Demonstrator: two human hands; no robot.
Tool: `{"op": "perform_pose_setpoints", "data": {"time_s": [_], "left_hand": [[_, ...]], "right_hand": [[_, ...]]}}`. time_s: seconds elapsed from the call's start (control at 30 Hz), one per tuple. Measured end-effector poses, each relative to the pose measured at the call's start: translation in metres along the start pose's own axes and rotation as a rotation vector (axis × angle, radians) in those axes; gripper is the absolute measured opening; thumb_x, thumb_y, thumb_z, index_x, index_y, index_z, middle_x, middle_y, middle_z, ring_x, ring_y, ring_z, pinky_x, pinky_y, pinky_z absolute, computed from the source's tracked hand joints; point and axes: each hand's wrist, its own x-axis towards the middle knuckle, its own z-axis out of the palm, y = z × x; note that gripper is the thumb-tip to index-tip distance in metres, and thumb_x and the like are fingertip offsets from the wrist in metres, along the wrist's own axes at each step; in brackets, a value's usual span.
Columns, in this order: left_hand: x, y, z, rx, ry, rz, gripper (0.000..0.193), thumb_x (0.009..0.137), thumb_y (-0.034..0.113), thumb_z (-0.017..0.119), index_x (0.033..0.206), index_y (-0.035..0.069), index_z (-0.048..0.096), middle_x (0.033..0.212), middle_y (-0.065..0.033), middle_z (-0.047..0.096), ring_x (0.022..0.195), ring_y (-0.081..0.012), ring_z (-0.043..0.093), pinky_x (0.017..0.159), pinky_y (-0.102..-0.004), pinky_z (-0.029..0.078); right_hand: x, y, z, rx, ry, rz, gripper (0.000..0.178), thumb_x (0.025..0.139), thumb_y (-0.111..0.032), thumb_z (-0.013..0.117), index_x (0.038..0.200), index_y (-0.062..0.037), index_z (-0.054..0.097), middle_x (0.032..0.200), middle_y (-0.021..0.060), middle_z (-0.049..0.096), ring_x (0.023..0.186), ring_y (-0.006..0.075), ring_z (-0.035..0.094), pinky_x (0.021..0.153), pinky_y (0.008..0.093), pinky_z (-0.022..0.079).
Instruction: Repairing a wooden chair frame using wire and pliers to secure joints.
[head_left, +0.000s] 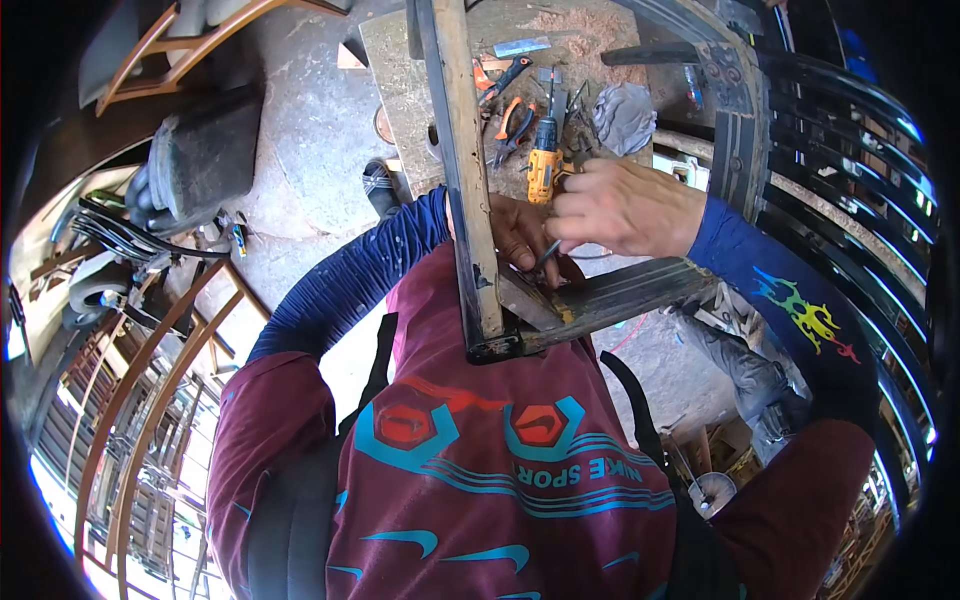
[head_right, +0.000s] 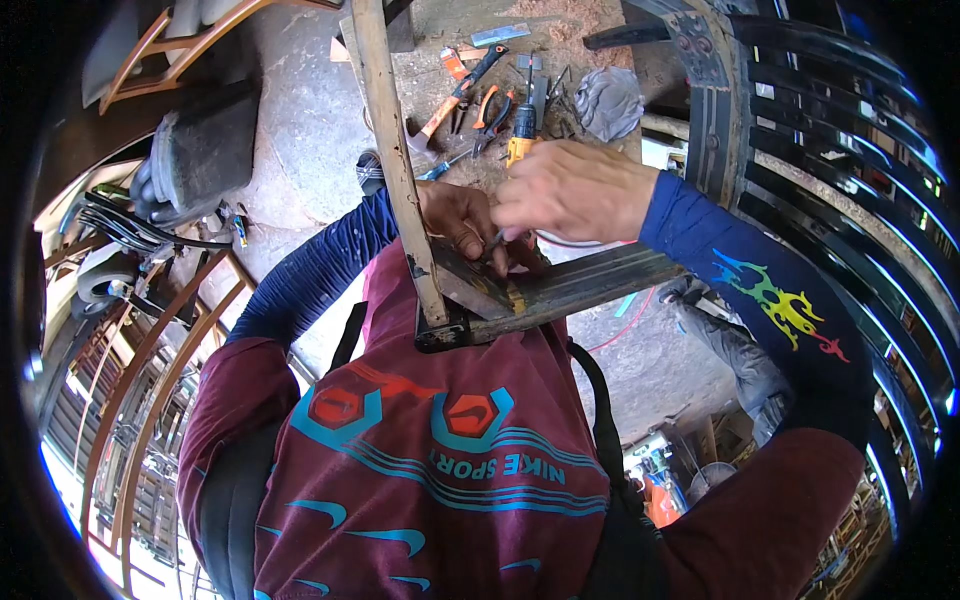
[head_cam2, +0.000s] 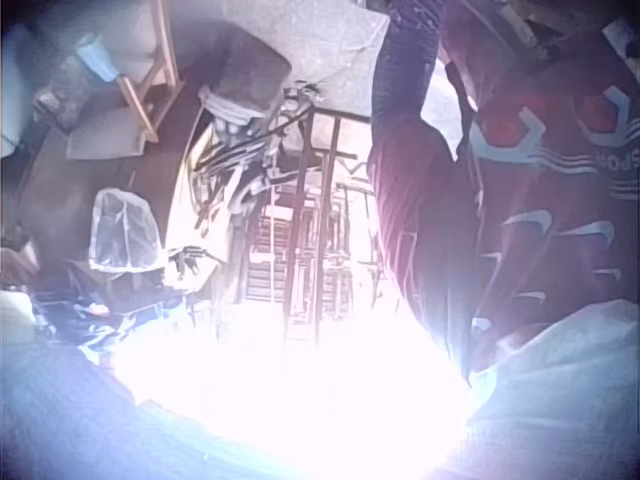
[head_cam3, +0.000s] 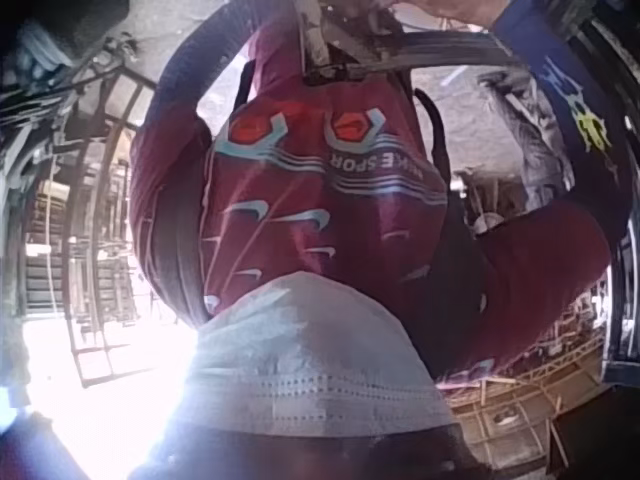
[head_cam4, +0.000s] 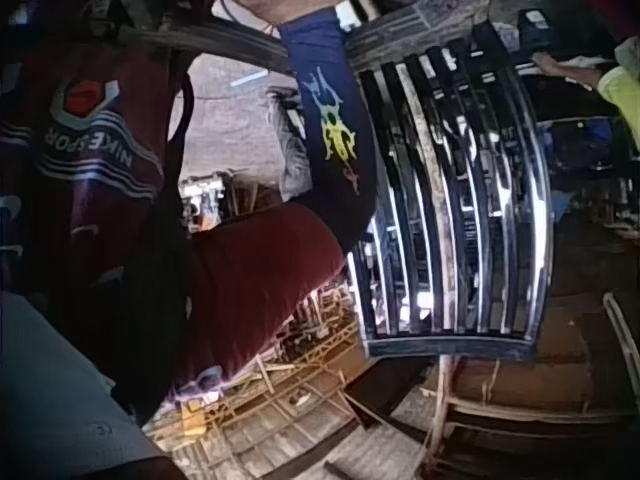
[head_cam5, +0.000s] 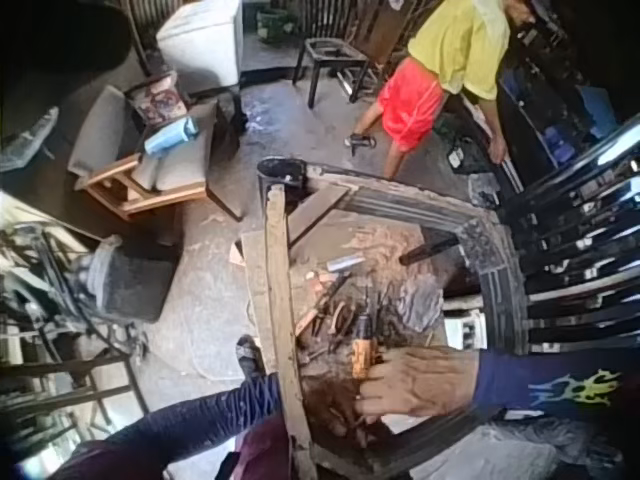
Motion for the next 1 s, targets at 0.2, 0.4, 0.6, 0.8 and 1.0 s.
{"op": "perform_pose_setpoints", "data": {"time_s": [0.2,0.4,0.6,0.8,1.0], "left_hand": [[0.008,0.003,0.002,-0.095,0.026,0.175,0.029,0.085,0.026,0.076,0.094,-0.002,0.074,0.135,-0.0266,0.057,0.134,-0.0364,0.046,0.11,-0.0472,0.033],[0.007,0.006,-0.002,-0.061,-0.022,0.127,0.026,0.095,0.02,0.067,0.1,-0.005,0.073,0.13,-0.0262,0.06,0.134,-0.0329,0.048,0.108,-0.0424,0.039],[0.006,0.02,0.0,-0.107,-0.006,-0.031,0.028,0.09,0.022,0.071,0.101,-0.004,0.072,0.13,-0.023,0.061,0.129,-0.0305,0.052,0.109,-0.0429,0.039],[0.007,0.012,-0.004,-0.078,-0.044,0.005,0.036,0.086,0.025,0.074,0.11,-0.002,0.071,0.134,-0.0229,0.058,0.134,-0.0327,0.047,0.113,-0.0474,0.032],[0.005,0.01,0.001,-0.084,-0.07,0.129,0.035,0.089,0.026,0.071,0.111,-0.002,0.071,0.141,-0.0253,0.052,0.139,-0.0351,0.039,0.115,-0.0506,0.024]], "right_hand": [[-0.004,0.001,0.042,0.689,0.436,0.29,0.029,0.097,-0.018,0.048,0.112,0.0004,0.065,0.077,0.0104,0.067,0.067,0.0188,0.067,0.059,0.0345,0.052],[0.012,-0.004,0.005,1.308,0.156,0.591,0.068,0.1,-0.056,0.042,0.089,0.0079,0.064,0.061,0.011,0.062,0.042,0.016,0.059,0.037,0.0283,0.045],[0.028,0.001,-0.003,1.036,0.175,0.643,0.051,0.097,-0.048,0.058,0.077,-0.0021,0.065,0.056,0.0022,0.056,0.043,0.0083,0.051,0.039,0.0255,0.041],[0.017,0.002,-0.008,1.027,0.097,0.565,0.04,0.098,-0.036,0.061,0.079,-0.0002,0.065,0.059,0.0008,0.058,0.047,0.0075,0.054,0.042,0.025,0.041],[0.011,0.003,0.024,1.046,0.227,0.542,0.032,0.1,-0.025,0.057,0.078,-0.0016,0.063,0.057,-0.001,0.053,0.046,0.0069,0.049,0.042,0.0264,0.039]]}}
